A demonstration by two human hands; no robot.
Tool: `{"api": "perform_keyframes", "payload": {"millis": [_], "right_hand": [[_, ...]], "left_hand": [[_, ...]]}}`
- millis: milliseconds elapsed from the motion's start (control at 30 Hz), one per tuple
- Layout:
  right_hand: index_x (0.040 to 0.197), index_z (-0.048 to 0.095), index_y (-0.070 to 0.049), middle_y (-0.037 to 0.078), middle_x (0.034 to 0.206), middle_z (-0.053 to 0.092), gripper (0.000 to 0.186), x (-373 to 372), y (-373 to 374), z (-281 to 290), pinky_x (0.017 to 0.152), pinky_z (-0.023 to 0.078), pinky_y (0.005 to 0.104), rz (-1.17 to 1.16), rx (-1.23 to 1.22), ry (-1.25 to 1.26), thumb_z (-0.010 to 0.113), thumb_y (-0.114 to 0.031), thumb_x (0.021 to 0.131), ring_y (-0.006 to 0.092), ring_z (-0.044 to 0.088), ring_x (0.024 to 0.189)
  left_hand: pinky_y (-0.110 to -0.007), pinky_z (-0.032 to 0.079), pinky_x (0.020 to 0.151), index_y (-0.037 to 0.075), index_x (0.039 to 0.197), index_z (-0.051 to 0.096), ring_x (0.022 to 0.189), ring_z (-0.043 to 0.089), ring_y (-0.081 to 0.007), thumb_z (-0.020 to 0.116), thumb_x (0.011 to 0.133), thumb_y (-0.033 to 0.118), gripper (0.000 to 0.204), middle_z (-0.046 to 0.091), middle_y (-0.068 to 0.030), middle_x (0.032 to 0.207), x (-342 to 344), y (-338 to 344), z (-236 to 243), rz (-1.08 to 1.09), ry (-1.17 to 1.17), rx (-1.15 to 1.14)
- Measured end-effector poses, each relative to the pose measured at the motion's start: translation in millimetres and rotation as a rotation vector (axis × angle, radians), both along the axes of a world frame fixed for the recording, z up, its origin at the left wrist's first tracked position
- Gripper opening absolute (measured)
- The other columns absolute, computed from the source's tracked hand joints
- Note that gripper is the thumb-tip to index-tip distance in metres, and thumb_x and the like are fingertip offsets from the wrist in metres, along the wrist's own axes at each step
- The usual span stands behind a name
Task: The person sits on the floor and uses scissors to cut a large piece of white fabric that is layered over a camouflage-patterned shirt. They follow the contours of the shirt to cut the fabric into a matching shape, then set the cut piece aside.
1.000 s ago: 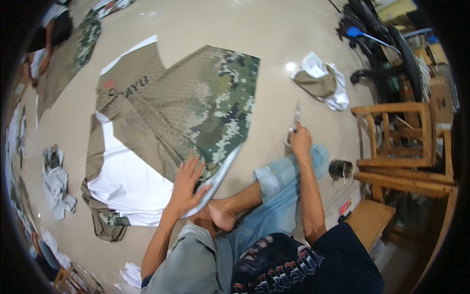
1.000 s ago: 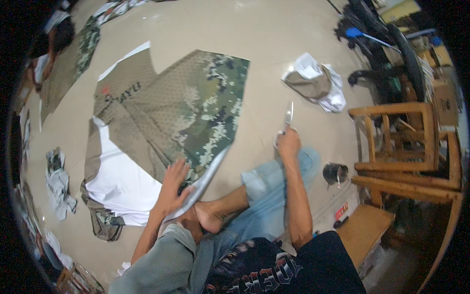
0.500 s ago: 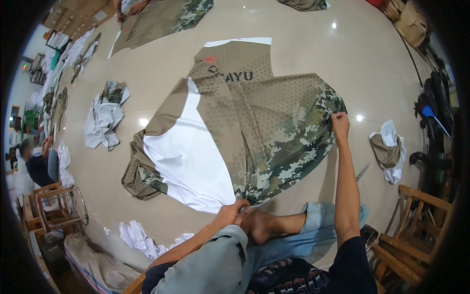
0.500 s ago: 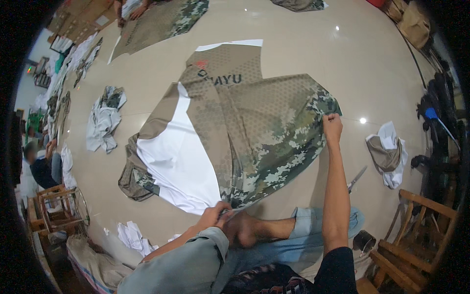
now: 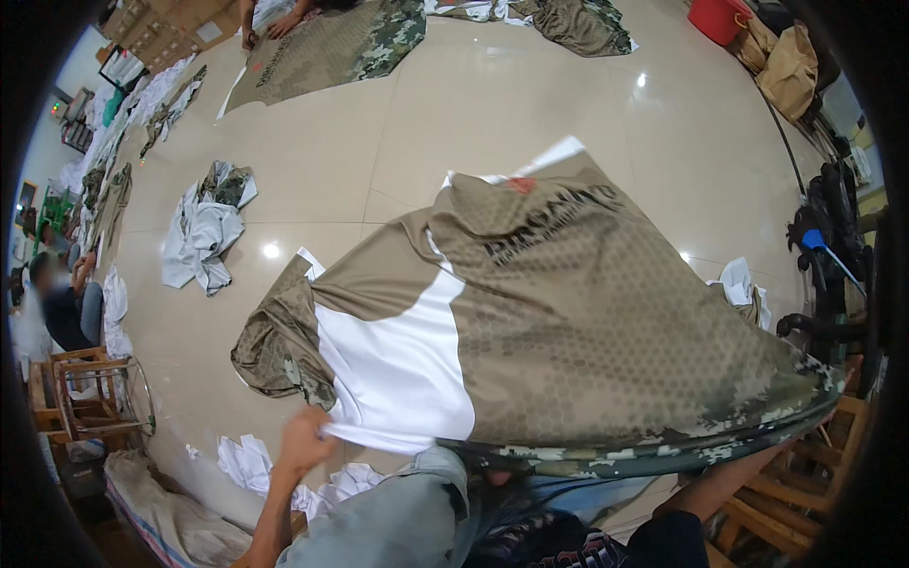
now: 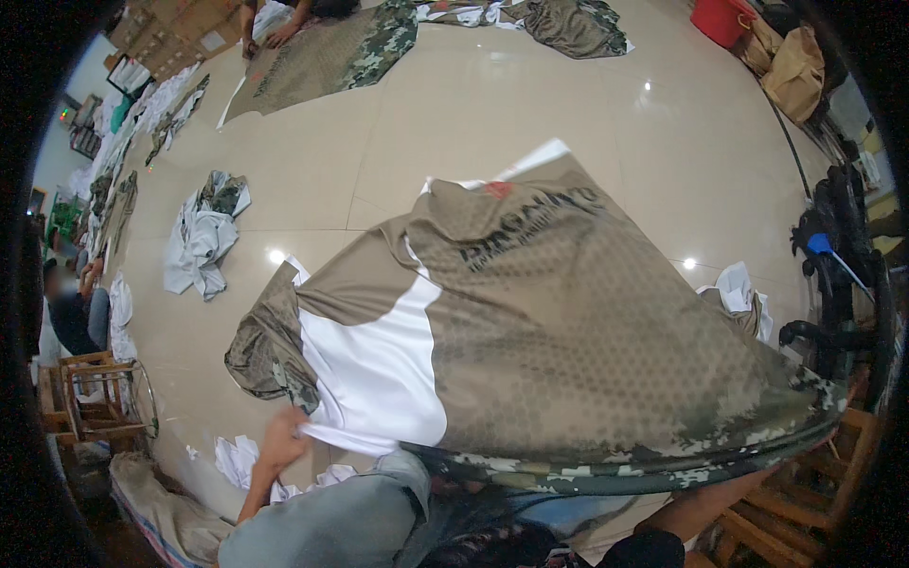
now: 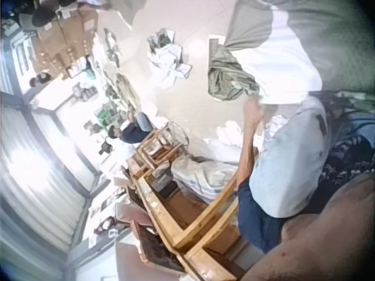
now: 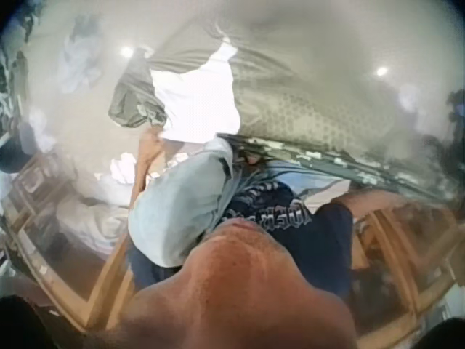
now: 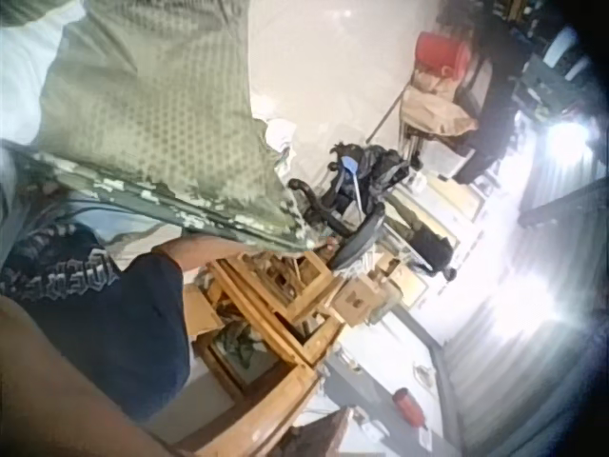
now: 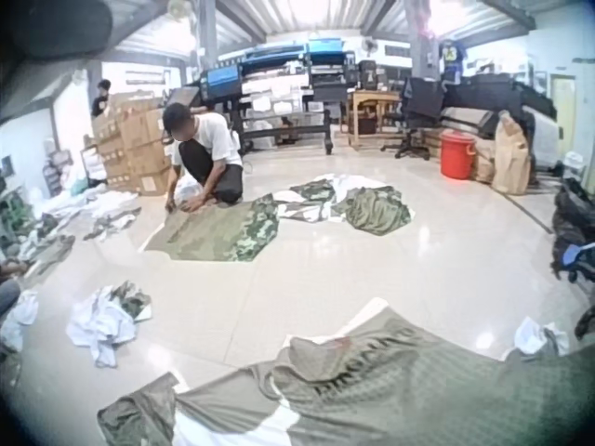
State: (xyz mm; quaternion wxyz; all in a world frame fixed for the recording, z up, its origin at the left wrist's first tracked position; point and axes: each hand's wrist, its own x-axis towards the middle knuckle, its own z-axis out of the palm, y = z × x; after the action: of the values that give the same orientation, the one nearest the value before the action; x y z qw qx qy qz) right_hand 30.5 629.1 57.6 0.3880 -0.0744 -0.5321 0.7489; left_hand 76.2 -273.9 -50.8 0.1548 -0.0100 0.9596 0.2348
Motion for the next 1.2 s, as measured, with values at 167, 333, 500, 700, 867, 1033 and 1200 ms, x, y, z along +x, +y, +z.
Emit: {"api": "perform_keyframes", "payload": {"millis": [167,333,500,700,867,1033,1200], "right_hand": [[0.151,0.051,-0.006,0.010,0.126,0.067,0.046,-40.3,49.5,53.3,0.097,0.055,0.0400,-0.025,0.002,-0.003,0.055,-0.015,0.106,0.0207,0.067,0.108],[0.148,0.053,-0.004,0.011,0.127,0.067,0.043,-159.0,60.8,27.4,0.100,0.053,0.0412,0.223,-0.062,-0.113,0.054,-0.015,0.106,0.0211,0.066,0.111],[0.140,0.060,-0.003,0.010,0.132,0.065,0.039,-282.4,46.9,-82.4,0.095,0.051,0.0332,0.330,0.074,-0.597,0.058,-0.015,0.103,0.0178,0.062,0.112],[0.123,0.069,-0.003,0.004,0.117,0.071,0.027,-390.4,37.2,53.9,0.071,0.050,0.0290,-0.175,0.044,-0.020,0.069,-0.015,0.099,0.0144,0.066,0.094],[0.134,0.058,0.009,0.021,0.135,0.064,0.034,-323.5,55.5,189.8,0.115,0.048,0.0426,-0.073,0.006,0.366,0.058,-0.008,0.104,0.0322,0.062,0.125],[0.140,0.058,-0.001,0.011,0.133,0.065,0.040,-171.0,48.6,164.4,0.111,0.047,0.0390,-0.070,0.199,0.369,0.063,-0.016,0.104,0.0250,0.061,0.123],[0.146,0.056,-0.006,0.008,0.138,0.063,0.043,-96.9,-7.8,99.8,0.108,0.048,0.0385,-0.220,0.166,0.102,0.058,-0.026,0.107,0.0218,0.062,0.122]], "left_hand": [[-0.035,0.051,0.076,0.001,0.091,0.060,0.083,0.064,-0.0157,0.068,0.095,0.038,0.038,0.069,-0.0070,0.090,-69.4,-55.5,90.4,0.608,0.519,1.016],[-0.040,0.051,0.064,0.004,0.098,0.062,0.071,0.068,-0.0225,0.072,0.087,0.019,0.021,0.073,-0.0074,0.085,-181.0,-17.5,201.8,-0.248,-0.295,0.138],[-0.050,0.055,0.074,0.010,0.109,0.070,0.090,0.071,-0.0414,0.066,0.081,0.006,0.029,0.074,-0.0186,0.100,-291.6,-126.9,43.5,-0.057,0.325,-0.586],[-0.054,0.054,0.086,0.020,0.126,0.068,0.107,0.069,-0.0401,0.051,0.097,0.023,0.034,0.073,-0.0169,0.115,-452.2,-211.2,143.3,0.586,0.796,-0.878],[-0.047,0.053,0.091,0.021,0.135,0.069,0.107,0.071,-0.0378,0.055,0.100,0.029,0.039,0.075,-0.0168,0.118,-422.1,-359.0,293.9,0.566,1.078,-0.633],[-0.034,0.055,0.093,0.002,0.135,0.067,0.112,0.068,-0.0209,0.063,0.098,0.005,0.037,0.072,-0.0135,0.125,-351.3,-416.8,308.5,0.288,1.267,-0.034],[-0.036,0.051,0.099,-0.003,0.135,0.063,0.121,0.063,-0.0274,0.062,0.101,0.011,0.037,0.064,-0.0183,0.137,-267.9,-341.8,226.1,0.444,1.063,0.260]]}}
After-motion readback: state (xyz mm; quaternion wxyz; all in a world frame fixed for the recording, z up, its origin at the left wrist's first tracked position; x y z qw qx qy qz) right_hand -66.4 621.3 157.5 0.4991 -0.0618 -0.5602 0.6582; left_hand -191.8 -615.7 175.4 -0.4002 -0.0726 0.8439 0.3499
